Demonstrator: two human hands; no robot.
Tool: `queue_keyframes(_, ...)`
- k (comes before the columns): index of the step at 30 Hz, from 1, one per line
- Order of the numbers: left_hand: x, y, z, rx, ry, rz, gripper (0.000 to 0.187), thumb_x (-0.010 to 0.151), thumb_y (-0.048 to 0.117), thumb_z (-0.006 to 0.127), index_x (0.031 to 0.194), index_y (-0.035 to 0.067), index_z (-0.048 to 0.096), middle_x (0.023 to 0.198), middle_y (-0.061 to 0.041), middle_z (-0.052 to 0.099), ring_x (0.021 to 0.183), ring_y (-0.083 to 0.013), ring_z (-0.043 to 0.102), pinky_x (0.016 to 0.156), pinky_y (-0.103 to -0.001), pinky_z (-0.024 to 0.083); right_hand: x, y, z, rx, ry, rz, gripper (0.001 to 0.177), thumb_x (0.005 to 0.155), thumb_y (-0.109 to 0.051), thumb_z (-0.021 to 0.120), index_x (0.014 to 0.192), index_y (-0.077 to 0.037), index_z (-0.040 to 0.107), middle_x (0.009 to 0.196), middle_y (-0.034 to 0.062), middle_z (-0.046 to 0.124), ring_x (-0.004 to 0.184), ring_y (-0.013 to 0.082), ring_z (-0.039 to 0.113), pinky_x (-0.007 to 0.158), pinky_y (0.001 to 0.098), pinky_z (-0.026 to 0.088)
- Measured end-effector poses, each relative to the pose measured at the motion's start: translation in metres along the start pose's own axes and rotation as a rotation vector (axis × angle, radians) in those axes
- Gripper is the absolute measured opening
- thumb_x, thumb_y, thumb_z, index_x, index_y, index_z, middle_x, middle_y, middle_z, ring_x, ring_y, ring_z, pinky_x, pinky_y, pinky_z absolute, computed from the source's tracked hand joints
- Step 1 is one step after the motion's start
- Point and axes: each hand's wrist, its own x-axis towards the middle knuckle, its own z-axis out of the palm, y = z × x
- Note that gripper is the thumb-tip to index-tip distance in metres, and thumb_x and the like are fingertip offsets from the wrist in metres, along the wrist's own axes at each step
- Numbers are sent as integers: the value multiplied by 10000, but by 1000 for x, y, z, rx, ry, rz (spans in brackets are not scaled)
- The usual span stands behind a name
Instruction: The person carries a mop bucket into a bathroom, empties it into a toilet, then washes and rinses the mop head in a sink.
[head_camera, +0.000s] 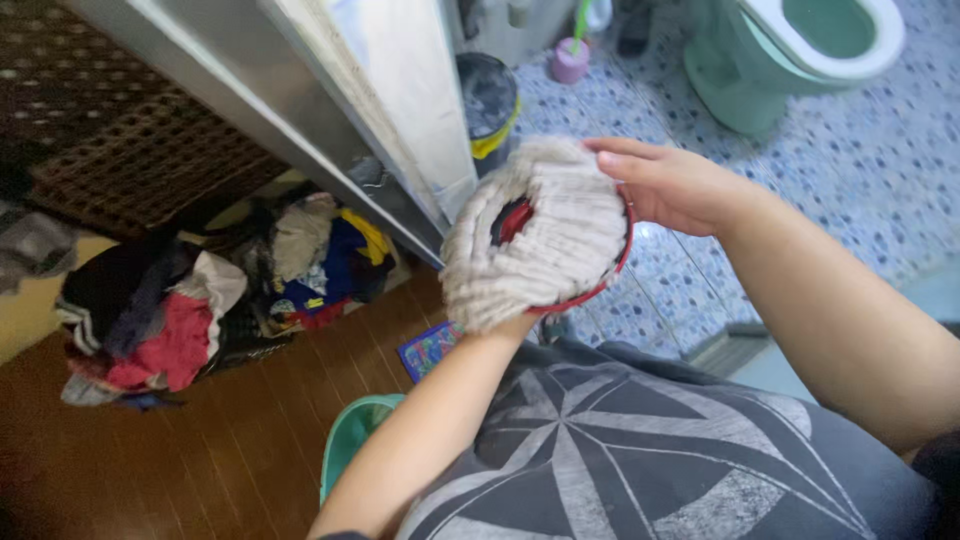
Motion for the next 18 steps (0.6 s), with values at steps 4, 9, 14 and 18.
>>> queue_keyframes(4,30,17,32,-227,-170,-22,475,910,196,731,1327,15,594,1300,-121,690,1214,-214,662,1111,-365,520,-25,3,-22,77,397,16,487,996,-268,615,1320,95,586,1213,149,704,1094,221,681,962,390,547)
queue_keyframes(9,85,-6,107,-712,-316,-171,520,986,235,676,1440,14,554,1417,-113,646,1314,-214,618,1204,-366,481,-40,-12,-104,118,542,-163,385,991,-199,619,1218,112,627,1160,158,720,1025,210,710,911,364,577)
queue_keyframes(14,172,-69,181,-414,-389,190,627,925,177,730,1477,8,484,1464,-127,577,1358,-250,562,1223,-387,425,-25,-45,-220,131,560,-173,380,996,-187,615,1224,118,624,1112,153,726,957,209,717,839,353,593)
queue_keyframes(18,229,-118,235,-25,-374,418,819,844,274,756,1485,-49,362,1491,-199,465,1384,-311,440,1177,-425,313,-2,-86,-293,69,654,-105,377,956,-177,623,1229,83,647,1083,132,733,912,197,725,788,347,596)
